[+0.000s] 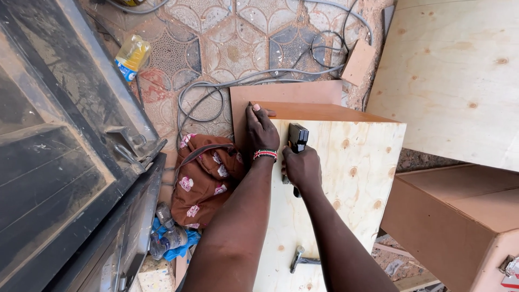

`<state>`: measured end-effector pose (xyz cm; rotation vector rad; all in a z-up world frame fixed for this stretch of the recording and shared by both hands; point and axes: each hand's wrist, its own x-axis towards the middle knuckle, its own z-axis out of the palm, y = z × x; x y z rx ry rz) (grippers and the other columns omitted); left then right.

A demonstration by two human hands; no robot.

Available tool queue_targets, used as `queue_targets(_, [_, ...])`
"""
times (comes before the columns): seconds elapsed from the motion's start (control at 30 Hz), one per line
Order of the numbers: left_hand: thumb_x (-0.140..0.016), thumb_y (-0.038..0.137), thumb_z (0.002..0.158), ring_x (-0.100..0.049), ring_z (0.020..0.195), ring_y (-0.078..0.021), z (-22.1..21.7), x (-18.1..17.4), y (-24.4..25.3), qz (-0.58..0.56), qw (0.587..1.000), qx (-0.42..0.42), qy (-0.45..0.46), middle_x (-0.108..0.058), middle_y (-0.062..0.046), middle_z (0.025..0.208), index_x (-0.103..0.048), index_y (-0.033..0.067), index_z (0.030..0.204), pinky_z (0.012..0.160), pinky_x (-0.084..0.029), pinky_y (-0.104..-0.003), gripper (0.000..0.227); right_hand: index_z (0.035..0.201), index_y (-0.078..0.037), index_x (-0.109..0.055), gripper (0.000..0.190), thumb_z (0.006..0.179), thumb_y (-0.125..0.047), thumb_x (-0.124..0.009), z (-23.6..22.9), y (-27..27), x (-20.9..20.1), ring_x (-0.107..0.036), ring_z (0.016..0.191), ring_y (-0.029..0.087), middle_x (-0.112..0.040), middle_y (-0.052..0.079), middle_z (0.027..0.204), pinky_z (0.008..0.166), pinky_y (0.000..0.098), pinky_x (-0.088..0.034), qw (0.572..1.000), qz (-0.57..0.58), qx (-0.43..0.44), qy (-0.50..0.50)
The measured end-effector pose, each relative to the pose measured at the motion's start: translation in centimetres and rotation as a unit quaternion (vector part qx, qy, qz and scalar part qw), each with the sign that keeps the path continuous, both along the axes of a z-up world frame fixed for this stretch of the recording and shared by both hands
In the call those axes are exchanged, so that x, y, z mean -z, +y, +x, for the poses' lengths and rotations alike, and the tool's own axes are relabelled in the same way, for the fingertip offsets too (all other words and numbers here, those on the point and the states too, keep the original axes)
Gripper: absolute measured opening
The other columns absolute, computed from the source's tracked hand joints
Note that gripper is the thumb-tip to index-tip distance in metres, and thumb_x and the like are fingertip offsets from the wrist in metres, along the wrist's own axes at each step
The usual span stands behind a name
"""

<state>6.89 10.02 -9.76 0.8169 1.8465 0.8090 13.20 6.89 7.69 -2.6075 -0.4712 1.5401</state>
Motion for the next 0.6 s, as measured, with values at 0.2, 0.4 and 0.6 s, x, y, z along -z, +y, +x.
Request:
queue_targets(0.2, [-0.034,0.046,0.132,-0.081,0.102,-0.0187,0.2,0.2,-0.1,0.003,1.0,-0.007,-0.002,-0.085,0.009,0.096,-0.056,0.0235,0.103,0.104,-0.06,-0.035,0.043,0.107,-0.007,-0.082,0.032,0.103,-0.036,-0.07,-0.8,0.7,-1.2,-0.085,0.071,0.029,-0.079,0.009,0.074,0.086,0.0477,-0.066,0.997,-0.026,-0.027,-0.074])
queue_targets(0.4, [-0.037,0.041,0.132,-0.081,0.1,-0.0206,0.4,0.0,0.0,0.02,1.0,-0.012,-0.005,-0.083,0.007,0.094,-0.056,0.0221,0.102,0.102,-0.06,-0.036,0.041,0.114,-0.004,-0.081,0.036,0.102,-0.035,-0.07,-1.0,0.6,-0.8,-0.084,0.083,0.036,-0.08,0.018,0.084,0.094,0.0523,-0.063,0.995,-0.008,-0.008,-0.102])
queue_targets(0.6, [-0.038,0.039,0.132,-0.081,0.099,-0.0234,0.4,-0.6,-0.1,0.028,0.999,-0.01,-0.01,-0.083,0.004,0.093,-0.057,0.0203,0.101,0.102,-0.061,-0.038,0.041,0.119,-0.011,-0.071,0.032,0.101,-0.037,-0.068,-1.7,-0.3,0.2,-0.082,0.101,0.046,-0.079,0.024,0.097,0.097,0.0596,-0.059,0.991,0.026,0.001,-0.128])
